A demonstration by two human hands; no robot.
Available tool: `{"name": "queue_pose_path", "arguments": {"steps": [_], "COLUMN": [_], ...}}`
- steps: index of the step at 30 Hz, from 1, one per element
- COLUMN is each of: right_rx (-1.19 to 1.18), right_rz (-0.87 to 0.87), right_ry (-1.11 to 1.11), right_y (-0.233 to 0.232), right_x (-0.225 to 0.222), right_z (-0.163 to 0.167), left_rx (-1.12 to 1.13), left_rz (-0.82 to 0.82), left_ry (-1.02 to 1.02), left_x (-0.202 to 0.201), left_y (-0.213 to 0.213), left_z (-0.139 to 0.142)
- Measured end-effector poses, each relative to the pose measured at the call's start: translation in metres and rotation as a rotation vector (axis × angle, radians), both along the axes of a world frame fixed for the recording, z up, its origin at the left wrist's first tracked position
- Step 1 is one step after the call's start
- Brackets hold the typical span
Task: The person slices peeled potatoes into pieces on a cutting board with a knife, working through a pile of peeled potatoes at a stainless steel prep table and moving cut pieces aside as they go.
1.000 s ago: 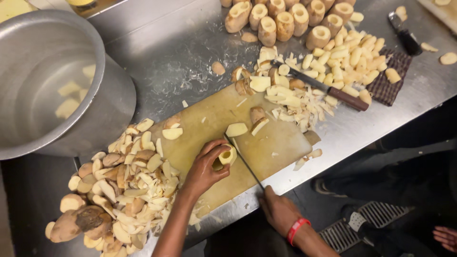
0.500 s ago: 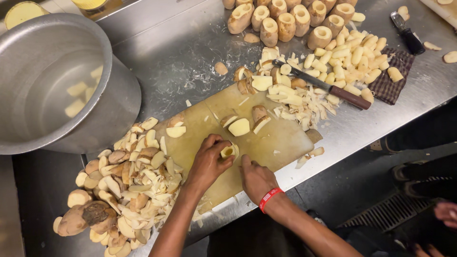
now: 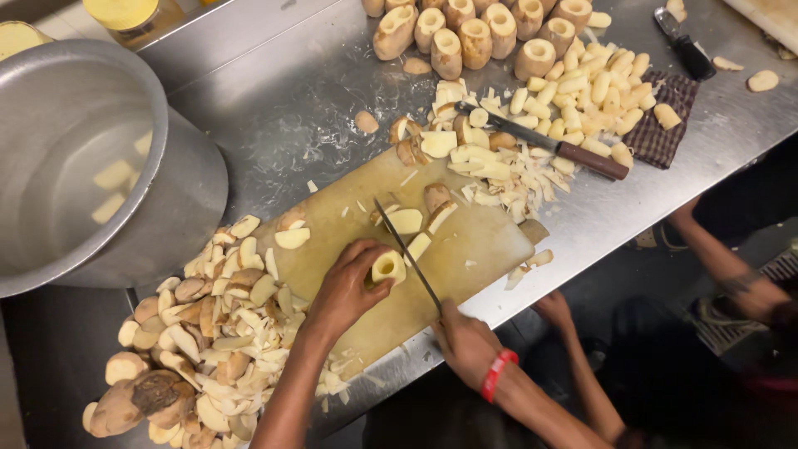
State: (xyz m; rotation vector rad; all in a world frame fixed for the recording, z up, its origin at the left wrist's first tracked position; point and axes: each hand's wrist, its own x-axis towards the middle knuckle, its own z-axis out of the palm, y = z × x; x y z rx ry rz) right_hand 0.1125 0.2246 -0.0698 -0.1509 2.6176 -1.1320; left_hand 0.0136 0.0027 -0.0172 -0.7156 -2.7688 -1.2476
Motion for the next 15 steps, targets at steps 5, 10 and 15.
{"name": "queue_pose_path", "arguments": {"steps": [5, 10, 15], "right_rx": [0.054, 0.157, 0.18], "right_rz": [0.023, 0.041, 0.077], "right_ry": [0.127, 0.083, 0.029], "right_y": [-0.026, -0.038, -0.02], "right_x": [-0.035, -0.045, -0.019], "right_z": [0.027, 0.021, -0.008], "left_rx": [-0.059, -0.059, -0.004], "left_rz": [0.084, 0.086, 0.105], "left_ry": [-0.115, -0.094, -0.14], "left_x": [0.003, 0.002, 0.0], "left_y": [0.008, 0.006, 0.003], "left_z": [0.006, -0.001, -0.011]}}
